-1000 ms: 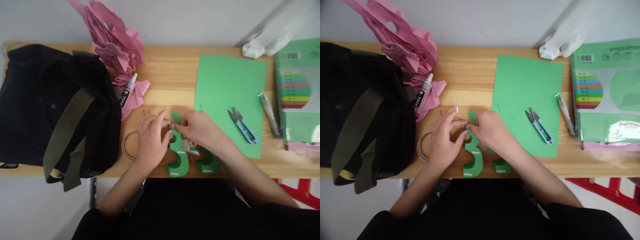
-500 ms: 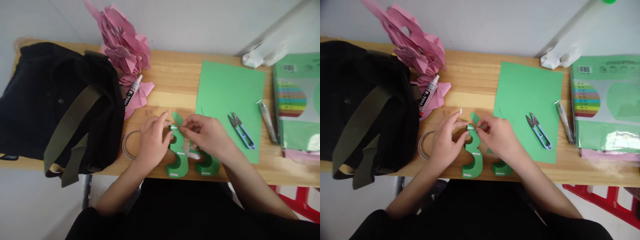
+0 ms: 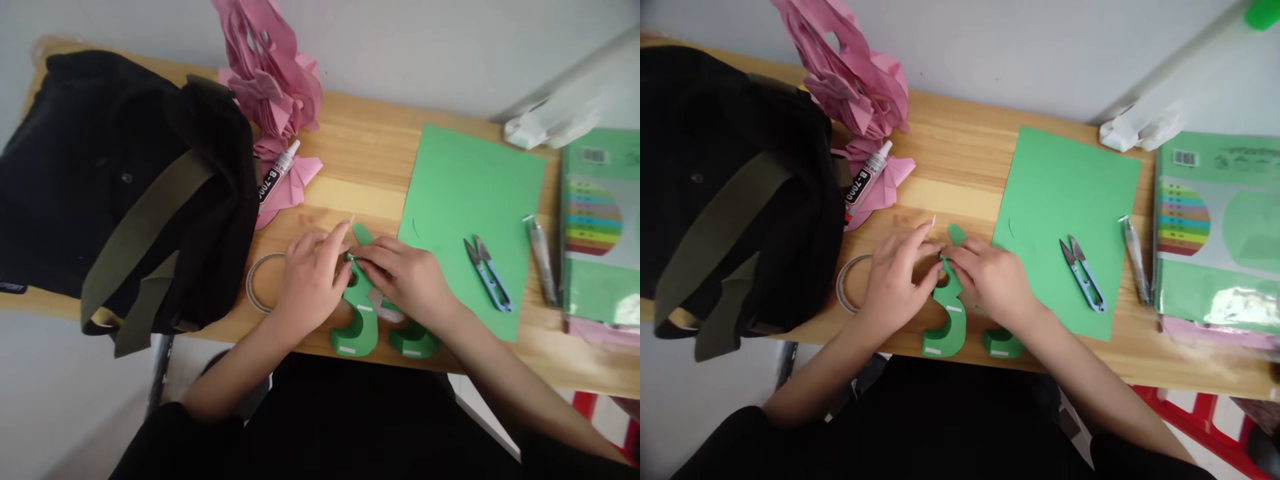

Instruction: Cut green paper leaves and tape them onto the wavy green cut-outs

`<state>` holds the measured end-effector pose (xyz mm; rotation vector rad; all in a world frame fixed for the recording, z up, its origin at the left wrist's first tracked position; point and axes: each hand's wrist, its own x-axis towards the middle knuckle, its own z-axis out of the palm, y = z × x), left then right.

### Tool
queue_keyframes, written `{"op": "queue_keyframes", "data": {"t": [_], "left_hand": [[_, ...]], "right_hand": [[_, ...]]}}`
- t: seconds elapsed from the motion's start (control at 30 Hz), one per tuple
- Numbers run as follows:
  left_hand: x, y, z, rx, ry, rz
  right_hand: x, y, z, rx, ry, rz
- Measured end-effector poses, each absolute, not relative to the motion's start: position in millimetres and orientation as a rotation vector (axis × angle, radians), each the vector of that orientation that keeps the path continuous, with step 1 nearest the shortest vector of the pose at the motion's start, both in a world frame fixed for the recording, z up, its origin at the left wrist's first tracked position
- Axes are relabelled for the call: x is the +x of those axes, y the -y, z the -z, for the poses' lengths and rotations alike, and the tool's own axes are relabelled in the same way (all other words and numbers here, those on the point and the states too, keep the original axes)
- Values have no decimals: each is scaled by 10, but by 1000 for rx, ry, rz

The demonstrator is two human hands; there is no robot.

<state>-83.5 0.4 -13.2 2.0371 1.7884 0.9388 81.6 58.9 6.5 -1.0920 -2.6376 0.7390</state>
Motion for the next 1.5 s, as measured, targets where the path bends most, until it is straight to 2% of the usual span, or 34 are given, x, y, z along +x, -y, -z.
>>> {"op": "queue_keyframes", "data": {"t": [0.77, 1.3, 1.5], "left_hand": [[-823, 9, 93, 2141, -1838, -840], [-808, 13, 76, 2183, -1832, -981], [-822, 16, 85, 2151, -1807, -892]], "right_hand": [[821, -628, -49, -953, 2658, -683], [828, -629, -60, -936, 2699, -631], [829, -665, -102, -862, 2794, -372]]}}
